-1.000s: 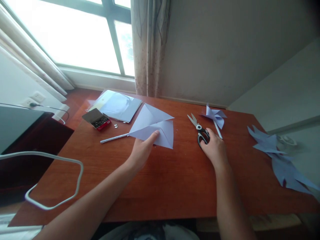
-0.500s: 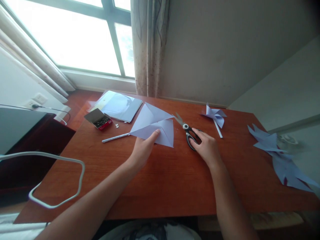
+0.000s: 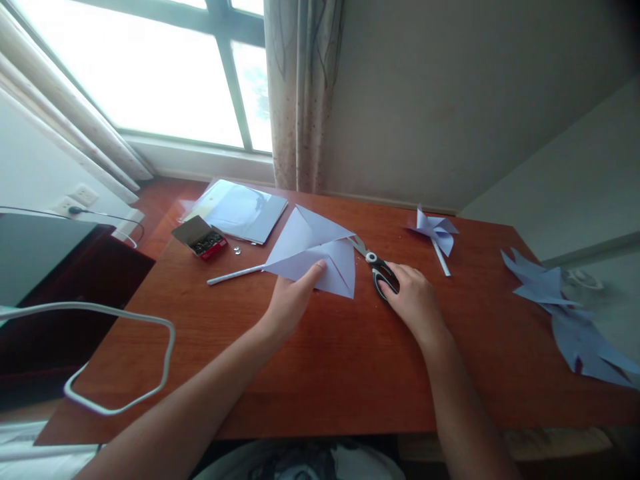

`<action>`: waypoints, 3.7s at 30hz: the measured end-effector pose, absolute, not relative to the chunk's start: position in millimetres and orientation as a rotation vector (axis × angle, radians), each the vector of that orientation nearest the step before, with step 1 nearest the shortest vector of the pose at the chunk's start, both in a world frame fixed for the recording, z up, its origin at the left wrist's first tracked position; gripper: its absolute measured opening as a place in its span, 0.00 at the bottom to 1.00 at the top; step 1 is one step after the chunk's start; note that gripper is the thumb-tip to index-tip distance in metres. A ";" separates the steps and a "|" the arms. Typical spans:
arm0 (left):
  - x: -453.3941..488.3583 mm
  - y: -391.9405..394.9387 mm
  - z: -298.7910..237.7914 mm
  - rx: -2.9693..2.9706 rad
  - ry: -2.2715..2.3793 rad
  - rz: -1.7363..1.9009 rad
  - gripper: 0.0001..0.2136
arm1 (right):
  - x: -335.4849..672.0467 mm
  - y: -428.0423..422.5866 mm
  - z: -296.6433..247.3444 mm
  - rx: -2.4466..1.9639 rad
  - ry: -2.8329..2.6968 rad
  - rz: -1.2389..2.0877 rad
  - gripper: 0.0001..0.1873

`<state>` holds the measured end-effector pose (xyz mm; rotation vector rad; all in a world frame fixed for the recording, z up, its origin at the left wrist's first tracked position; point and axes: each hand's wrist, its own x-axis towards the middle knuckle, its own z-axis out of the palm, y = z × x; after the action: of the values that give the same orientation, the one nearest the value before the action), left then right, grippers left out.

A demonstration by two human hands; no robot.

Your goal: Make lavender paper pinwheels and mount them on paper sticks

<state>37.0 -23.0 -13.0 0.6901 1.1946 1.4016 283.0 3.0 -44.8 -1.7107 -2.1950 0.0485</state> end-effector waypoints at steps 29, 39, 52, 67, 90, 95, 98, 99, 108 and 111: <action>39.7 -25.8 -10.1 0.654 1.105 1.360 0.20 | 206.8 6.0 -6.6 -1.156 -1.145 1.451 0.13; 36.7 -21.7 -11.0 0.660 1.237 1.444 0.18 | 201.9 -13.2 -5.5 -1.024 -1.309 1.637 0.17; 42.7 -28.4 -10.4 0.707 1.167 1.192 0.14 | 205.8 -0.1 -20.5 -1.046 -1.025 1.355 0.10; 44.4 -31.3 -6.3 0.886 1.146 1.110 0.12 | 226.8 14.2 -19.5 -0.989 -0.623 1.649 0.19; 43.8 -28.1 -4.4 0.930 1.128 1.088 0.15 | 216.3 3.7 -16.0 -1.092 -1.092 1.220 0.12; 34.5 -36.2 5.1 1.545 0.728 0.437 0.08 | 227.1 3.7 -11.4 -1.067 -1.062 1.082 0.06; 30.2 -43.2 21.5 1.555 0.418 0.193 0.10 | 231.0 0.8 -8.4 -1.047 -1.111 1.155 0.05; 29.0 -44.7 27.2 1.518 0.372 0.175 0.11 | 231.2 -0.3 -7.2 -1.045 -1.163 1.185 0.04; 28.7 -32.7 17.8 1.676 0.960 1.008 0.07 | 225.0 -5.1 1.4 -0.992 -1.334 1.399 0.08; 31.3 -29.8 6.9 1.676 1.141 1.170 0.06 | 222.9 -6.4 2.0 -0.962 -1.314 1.407 0.11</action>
<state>31.3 -29.8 6.9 1.6761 1.1407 1.1695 222.9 -6.4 2.0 -0.9620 -1.3139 1.4071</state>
